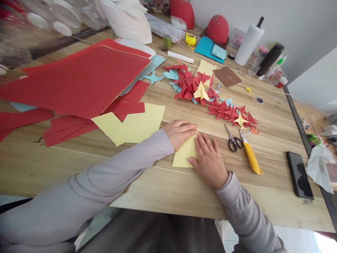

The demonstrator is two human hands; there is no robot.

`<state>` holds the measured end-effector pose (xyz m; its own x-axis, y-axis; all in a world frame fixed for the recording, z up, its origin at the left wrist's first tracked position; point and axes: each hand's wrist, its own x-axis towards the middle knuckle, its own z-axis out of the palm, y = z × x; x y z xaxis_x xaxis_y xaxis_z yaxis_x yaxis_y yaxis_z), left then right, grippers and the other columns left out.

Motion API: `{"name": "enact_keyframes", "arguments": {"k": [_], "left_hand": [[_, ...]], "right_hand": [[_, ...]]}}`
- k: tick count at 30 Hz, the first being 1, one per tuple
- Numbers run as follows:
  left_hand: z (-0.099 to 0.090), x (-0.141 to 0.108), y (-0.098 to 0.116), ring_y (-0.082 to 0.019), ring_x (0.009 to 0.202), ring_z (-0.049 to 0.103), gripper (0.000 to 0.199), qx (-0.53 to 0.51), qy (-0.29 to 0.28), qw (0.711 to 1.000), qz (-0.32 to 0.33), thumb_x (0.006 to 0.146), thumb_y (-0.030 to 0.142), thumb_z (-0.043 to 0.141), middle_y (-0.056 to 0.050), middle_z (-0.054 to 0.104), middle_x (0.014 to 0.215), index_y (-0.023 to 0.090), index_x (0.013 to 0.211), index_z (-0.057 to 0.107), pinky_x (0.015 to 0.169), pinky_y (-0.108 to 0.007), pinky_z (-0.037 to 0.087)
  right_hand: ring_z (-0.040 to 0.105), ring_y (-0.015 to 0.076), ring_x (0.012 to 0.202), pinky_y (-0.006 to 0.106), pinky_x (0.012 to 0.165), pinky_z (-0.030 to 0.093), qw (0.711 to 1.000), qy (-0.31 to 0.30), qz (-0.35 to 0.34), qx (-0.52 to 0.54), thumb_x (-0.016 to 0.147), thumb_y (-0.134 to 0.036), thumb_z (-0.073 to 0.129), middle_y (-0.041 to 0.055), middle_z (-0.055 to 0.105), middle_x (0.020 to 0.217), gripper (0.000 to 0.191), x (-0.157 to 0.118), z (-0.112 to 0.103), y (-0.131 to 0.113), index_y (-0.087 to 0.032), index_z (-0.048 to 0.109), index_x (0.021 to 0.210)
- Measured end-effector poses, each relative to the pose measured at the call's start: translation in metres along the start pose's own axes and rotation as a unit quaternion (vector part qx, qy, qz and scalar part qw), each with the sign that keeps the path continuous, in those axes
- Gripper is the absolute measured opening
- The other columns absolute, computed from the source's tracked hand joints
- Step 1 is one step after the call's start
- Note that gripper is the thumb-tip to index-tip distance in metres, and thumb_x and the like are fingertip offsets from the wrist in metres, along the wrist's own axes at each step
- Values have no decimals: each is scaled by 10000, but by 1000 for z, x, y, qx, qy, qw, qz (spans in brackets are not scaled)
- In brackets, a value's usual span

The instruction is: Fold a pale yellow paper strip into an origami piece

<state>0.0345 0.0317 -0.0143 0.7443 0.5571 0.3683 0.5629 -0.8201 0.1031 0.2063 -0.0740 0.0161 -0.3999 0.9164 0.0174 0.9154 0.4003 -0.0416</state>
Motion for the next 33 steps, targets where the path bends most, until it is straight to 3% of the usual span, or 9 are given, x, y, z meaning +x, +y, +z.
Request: {"name": "enact_keyframes", "arguments": {"k": [19,27,33], "left_hand": [[-1,-1,2,-232,1077,527,313,29,4,1000,3,862,220,524,-56,549,1329,223,1160,619,877,-391,441],[2,0,2,-218,1066,552,292,15,22,1000,-6,864,170,501,-93,643,1163,140,1132,614,896,-356,441],[0,1,4,-212,1069,554,308,16,20,1000,-12,878,166,476,-105,641,1153,134,1160,596,898,-359,445]], "right_hand": [[251,285,1396,523,1103,260,1000,4,0,-4,940,-456,327,140,266,1516,613,0,0,-2,-90,312,1431],[249,284,1397,512,1107,253,1000,1,5,-4,939,-464,331,136,274,1514,613,0,1,-2,-91,323,1426],[243,285,1397,516,1109,248,1000,-8,4,-7,945,-470,307,129,259,1520,618,0,0,-2,-84,319,1427]]}}
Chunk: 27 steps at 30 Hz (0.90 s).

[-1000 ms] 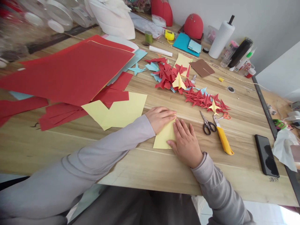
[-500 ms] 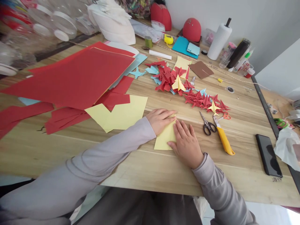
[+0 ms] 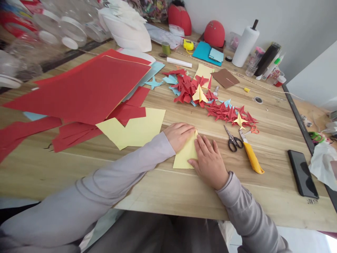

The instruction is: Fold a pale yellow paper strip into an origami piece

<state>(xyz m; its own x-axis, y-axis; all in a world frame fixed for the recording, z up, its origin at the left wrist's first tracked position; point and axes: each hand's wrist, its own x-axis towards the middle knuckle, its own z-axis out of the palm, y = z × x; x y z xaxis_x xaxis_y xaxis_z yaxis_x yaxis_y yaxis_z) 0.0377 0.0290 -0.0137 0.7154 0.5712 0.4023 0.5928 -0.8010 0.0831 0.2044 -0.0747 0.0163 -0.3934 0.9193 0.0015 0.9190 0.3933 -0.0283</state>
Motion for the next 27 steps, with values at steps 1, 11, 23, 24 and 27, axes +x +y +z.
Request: {"name": "enact_keyframes", "arguments": {"k": [1,11,23,24,27], "left_hand": [[0,0,0,-215,1068,553,320,1,-4,1000,0,879,172,475,-104,637,1161,141,1176,589,891,-364,447],[1,0,-1,-225,1076,536,318,5,-13,1000,-1,873,172,479,-83,634,1176,164,1162,611,879,-376,449],[-1,0,0,-217,1067,543,322,16,-25,1000,8,884,179,464,-66,617,1238,159,1171,609,874,-377,457],[0,0,0,-218,1070,543,322,15,-26,1000,7,884,177,466,-67,623,1227,156,1171,609,878,-376,456],[0,1,0,-213,1079,543,318,11,-25,1000,5,883,168,469,-74,628,1215,150,1168,609,900,-370,450]], "right_hand": [[243,285,1397,516,1110,246,1000,1,0,0,944,-468,310,127,257,1521,615,0,0,0,-89,319,1428],[242,286,1398,515,1112,248,1000,2,-1,-5,941,-464,325,133,265,1518,622,0,1,0,-79,311,1429],[256,297,1390,518,1109,251,1000,-3,-1,-8,945,-468,304,118,259,1521,622,0,0,0,-73,319,1425],[257,296,1390,516,1110,251,1000,-2,0,-7,945,-469,304,119,262,1520,622,0,0,0,-73,320,1424],[259,292,1390,514,1111,251,1000,1,1,-6,944,-465,311,122,269,1517,616,0,1,0,-77,324,1423]]}}
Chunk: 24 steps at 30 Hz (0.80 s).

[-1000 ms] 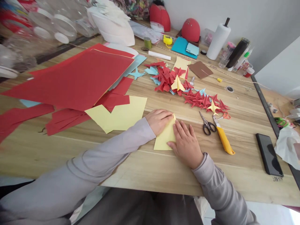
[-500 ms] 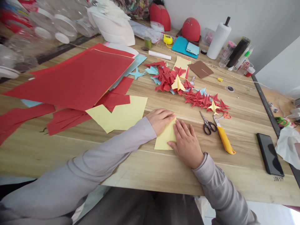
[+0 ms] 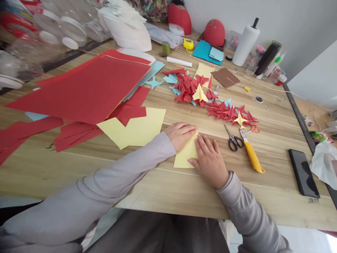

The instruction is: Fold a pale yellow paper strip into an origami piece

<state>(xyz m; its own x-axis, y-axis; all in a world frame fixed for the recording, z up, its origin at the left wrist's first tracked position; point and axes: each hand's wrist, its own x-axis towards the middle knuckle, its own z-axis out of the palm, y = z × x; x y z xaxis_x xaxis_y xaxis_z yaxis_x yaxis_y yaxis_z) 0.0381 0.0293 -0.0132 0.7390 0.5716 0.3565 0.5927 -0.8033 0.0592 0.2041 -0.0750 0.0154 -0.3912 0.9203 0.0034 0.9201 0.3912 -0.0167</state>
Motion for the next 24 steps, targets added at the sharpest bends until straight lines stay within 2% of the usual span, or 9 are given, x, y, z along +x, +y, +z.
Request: {"name": "enact_keyframes", "arguments": {"k": [4,10,16,24], "left_hand": [[1,0,1,-216,1082,544,313,-4,4,1000,-1,882,159,466,-91,632,1192,143,1159,610,912,-371,447],[3,0,4,-234,1051,555,323,1,26,999,-48,885,150,434,-131,623,1156,94,1160,594,915,-372,452],[0,-1,4,-242,1077,534,319,-3,14,999,-46,890,179,438,-126,605,1185,138,1158,605,909,-396,458],[0,0,5,-234,1058,546,316,2,15,999,-50,890,168,429,-125,617,1180,115,1146,606,918,-375,448]], "right_hand": [[257,292,1391,523,1107,256,1000,1,0,2,940,-462,330,126,275,1515,615,0,0,0,-81,328,1422],[255,296,1391,527,1108,255,1000,-8,0,4,940,-461,335,127,275,1515,615,0,-1,0,-78,330,1420],[256,297,1391,529,1106,255,1000,-9,2,7,939,-460,340,136,278,1513,615,0,-2,-1,-79,327,1421],[258,289,1391,528,1101,264,1000,5,-2,5,939,-460,336,139,298,1505,611,0,0,0,-100,311,1433]]}}
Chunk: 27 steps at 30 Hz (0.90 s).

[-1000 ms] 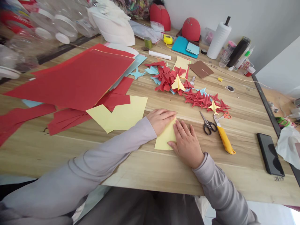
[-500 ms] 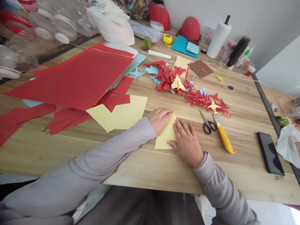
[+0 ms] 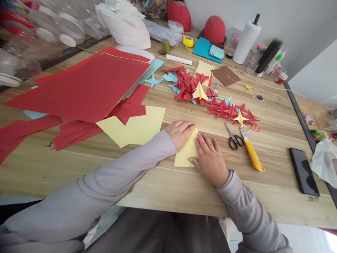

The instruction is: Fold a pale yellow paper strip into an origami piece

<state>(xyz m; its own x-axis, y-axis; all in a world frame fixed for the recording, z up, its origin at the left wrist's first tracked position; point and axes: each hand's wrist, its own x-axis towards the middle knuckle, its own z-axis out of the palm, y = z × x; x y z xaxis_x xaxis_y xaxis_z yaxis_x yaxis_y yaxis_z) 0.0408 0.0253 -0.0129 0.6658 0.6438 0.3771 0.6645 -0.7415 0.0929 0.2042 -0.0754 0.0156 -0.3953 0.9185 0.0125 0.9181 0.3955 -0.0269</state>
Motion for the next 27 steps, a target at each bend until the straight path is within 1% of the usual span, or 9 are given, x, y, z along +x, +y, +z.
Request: {"name": "enact_keyframes", "arguments": {"k": [2,5,7,10,16,23,27], "left_hand": [[0,0,0,-228,1074,543,347,2,-1,1000,3,890,151,417,-120,595,1234,119,1195,579,923,-371,439],[-2,-1,-1,-221,1084,536,368,-1,-10,1000,28,893,159,423,-91,565,1299,154,1236,556,911,-374,437],[-3,-1,-2,-220,1082,533,351,-6,-18,999,42,893,180,443,-74,587,1279,173,1219,573,899,-377,439],[-2,0,-4,-219,1077,530,340,-10,-22,999,43,894,200,458,-69,615,1241,176,1208,586,884,-379,445],[0,1,-4,-223,1071,534,342,-8,-28,999,38,888,196,467,-66,621,1238,176,1205,596,878,-385,450],[-1,1,-4,-222,1087,528,347,-6,-26,999,40,890,189,462,-66,616,1244,181,1210,595,890,-377,435],[1,2,-4,-219,1089,527,342,-6,-28,999,38,890,187,471,-68,617,1243,182,1209,592,890,-379,430]], "right_hand": [[257,291,1391,526,1102,262,1000,-1,0,-1,942,-460,330,138,293,1507,608,0,0,0,-99,316,1431],[252,292,1394,518,1107,254,1000,-6,2,-4,945,-466,316,130,277,1514,609,0,0,0,-93,324,1427],[252,290,1394,512,1111,249,1000,-7,4,-5,946,-467,312,127,272,1516,609,1,0,0,-92,327,1425],[252,285,1395,511,1111,251,1000,-5,5,-3,945,-468,313,131,272,1516,612,0,0,0,-90,321,1427],[252,288,1395,529,1101,264,1000,8,1,0,944,-455,322,151,288,1506,612,-3,2,-1,-90,304,1434],[241,266,1404,510,1114,251,1000,17,3,6,945,-444,326,167,293,1502,626,-8,4,0,-85,249,1452],[233,273,1407,512,1115,247,1000,8,1,-1,948,-441,314,162,273,1510,601,-9,4,0,-86,300,1433]]}}
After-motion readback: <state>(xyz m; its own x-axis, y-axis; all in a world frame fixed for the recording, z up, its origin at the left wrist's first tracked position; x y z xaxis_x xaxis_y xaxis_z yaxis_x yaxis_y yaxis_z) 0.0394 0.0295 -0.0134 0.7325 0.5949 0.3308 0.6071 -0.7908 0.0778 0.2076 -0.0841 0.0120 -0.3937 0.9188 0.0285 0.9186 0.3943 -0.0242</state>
